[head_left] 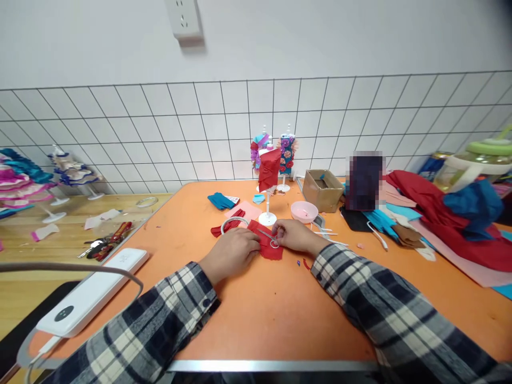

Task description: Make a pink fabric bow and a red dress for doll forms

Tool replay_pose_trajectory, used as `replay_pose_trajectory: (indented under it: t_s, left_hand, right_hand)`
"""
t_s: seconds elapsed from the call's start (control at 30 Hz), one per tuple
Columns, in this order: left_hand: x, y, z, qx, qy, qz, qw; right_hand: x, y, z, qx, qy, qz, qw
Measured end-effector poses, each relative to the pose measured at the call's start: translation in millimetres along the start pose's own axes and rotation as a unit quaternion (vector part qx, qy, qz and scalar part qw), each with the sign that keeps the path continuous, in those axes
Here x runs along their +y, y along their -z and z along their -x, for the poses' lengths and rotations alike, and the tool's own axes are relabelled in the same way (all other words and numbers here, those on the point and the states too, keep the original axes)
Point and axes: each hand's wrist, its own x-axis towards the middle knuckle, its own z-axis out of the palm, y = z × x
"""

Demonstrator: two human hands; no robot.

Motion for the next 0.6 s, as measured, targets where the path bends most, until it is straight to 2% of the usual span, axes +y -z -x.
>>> replay_pose_trajectory:
  t_s: [0.07, 0.17, 0.33, 0.47, 0.53, 0.6]
  left_hand:
    - [-8.0, 2.6, 0.7, 0.027, -0.002, -0.02, 0.999]
    - [-10.4, 9.5, 1.5, 0.04, -0.026, -0.025, 0.999]
    - [4.1, 20.9, 1.9, 0.023, -0.064, -0.023, 0.997]
    - [9.9, 19.2, 2.7, -0.026, -0.08, -0.008, 0.996]
    - [8.3, 16.3, 3.0, -0.035, -0.071, -0.004, 0.997]
    - [5.3, 14.3, 3.0, -0.027, -0.054, -0.002, 0.998]
  right_hand:
    - [1.7, -1.2, 7.4, 0.036, 0.017, 0.021, 0.999]
    - [4.6, 3.4, 19.0, 0.056, 0.057, 0.061, 0.995]
    - [5.3, 9.0, 23.7, 0.049, 0.081, 0.122, 0.988]
    - [-5.7, 9.7, 21.2, 0.059, 0.079, 0.147, 0.984]
    - [-10.0, 20.3, 23.6, 0.083, 0.074, 0.152, 0.982]
    - [-7.7, 41.8, 30.9, 0.121, 0.045, 0.152, 0.98]
